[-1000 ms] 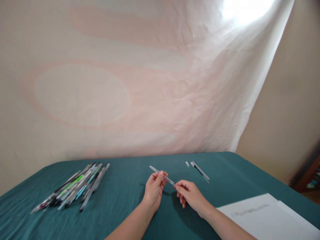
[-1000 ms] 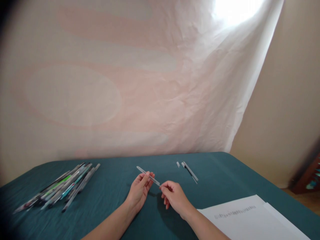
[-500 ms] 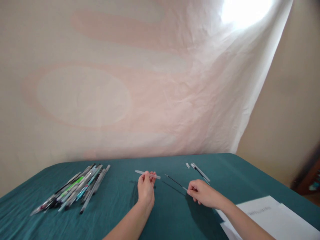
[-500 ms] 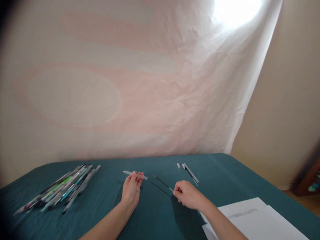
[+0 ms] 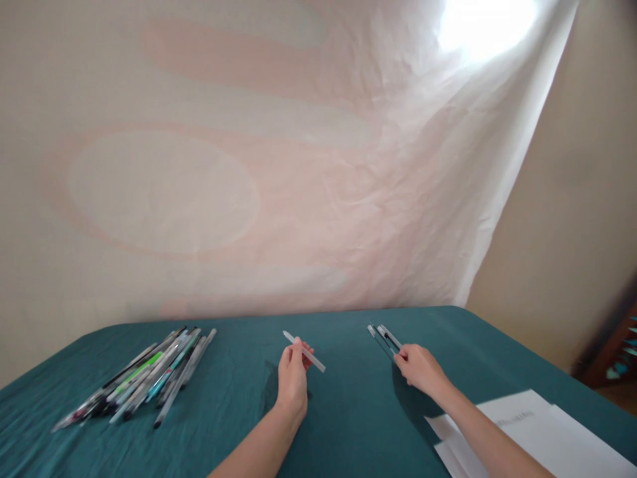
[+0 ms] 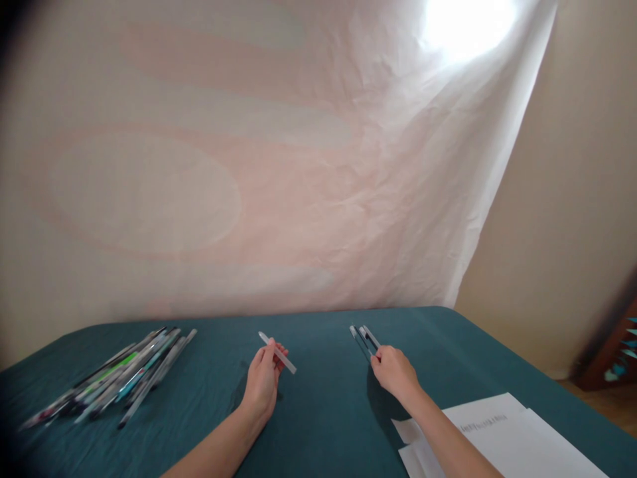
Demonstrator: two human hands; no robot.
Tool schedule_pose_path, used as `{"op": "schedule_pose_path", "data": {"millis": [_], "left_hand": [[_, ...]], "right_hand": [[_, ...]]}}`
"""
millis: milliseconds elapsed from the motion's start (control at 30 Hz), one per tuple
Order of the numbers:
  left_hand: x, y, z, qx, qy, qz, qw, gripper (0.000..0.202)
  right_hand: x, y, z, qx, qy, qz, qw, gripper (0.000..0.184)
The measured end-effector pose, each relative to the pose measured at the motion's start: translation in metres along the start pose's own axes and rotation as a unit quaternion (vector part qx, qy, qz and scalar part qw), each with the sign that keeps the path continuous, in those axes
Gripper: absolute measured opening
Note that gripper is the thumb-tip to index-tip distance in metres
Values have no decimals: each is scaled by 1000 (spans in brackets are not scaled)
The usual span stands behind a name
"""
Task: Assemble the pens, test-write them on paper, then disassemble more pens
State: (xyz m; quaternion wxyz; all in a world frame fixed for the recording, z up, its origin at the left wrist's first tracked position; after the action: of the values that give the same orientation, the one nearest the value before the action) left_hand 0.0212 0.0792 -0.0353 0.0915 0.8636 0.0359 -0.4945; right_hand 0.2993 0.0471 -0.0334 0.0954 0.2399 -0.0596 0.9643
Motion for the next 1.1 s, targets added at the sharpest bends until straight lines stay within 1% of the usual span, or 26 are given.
{"op": "schedule_pose_path", "data": {"millis": [167, 433, 833, 1000, 1100], "left_hand": [[1, 0, -1, 15, -16, 4, 1000, 36], [3, 0, 0, 31, -47, -12, 998, 40], [2, 1, -1, 47, -63, -15, 997, 39], [-1, 3, -2, 51, -67, -12, 996, 37], [-3, 11, -7, 77, -86, -4, 993, 37]], "right_hand": [[-6, -2, -4, 8, -5, -14, 1000, 27], [-10, -4, -11, 13, -42, -33, 998, 26], [-6, -1, -8, 26, -99, -65, 993, 25], [-2, 1, -6, 12, -131, -54, 990, 19], [4, 4, -2, 9, -148, -28, 989, 19]]}}
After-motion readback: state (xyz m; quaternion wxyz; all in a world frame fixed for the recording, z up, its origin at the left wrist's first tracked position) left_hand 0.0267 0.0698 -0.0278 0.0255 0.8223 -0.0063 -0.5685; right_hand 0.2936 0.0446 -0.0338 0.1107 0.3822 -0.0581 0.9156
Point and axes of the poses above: each hand's wrist, its own y-axis away from the middle knuckle, its own z-axis out of the back of the hand, x = y × z, the point moved 2 cm from there along -y, towards the middle knuckle, and after that the axes turned 5 degrees about z, right-handed, at the moved point
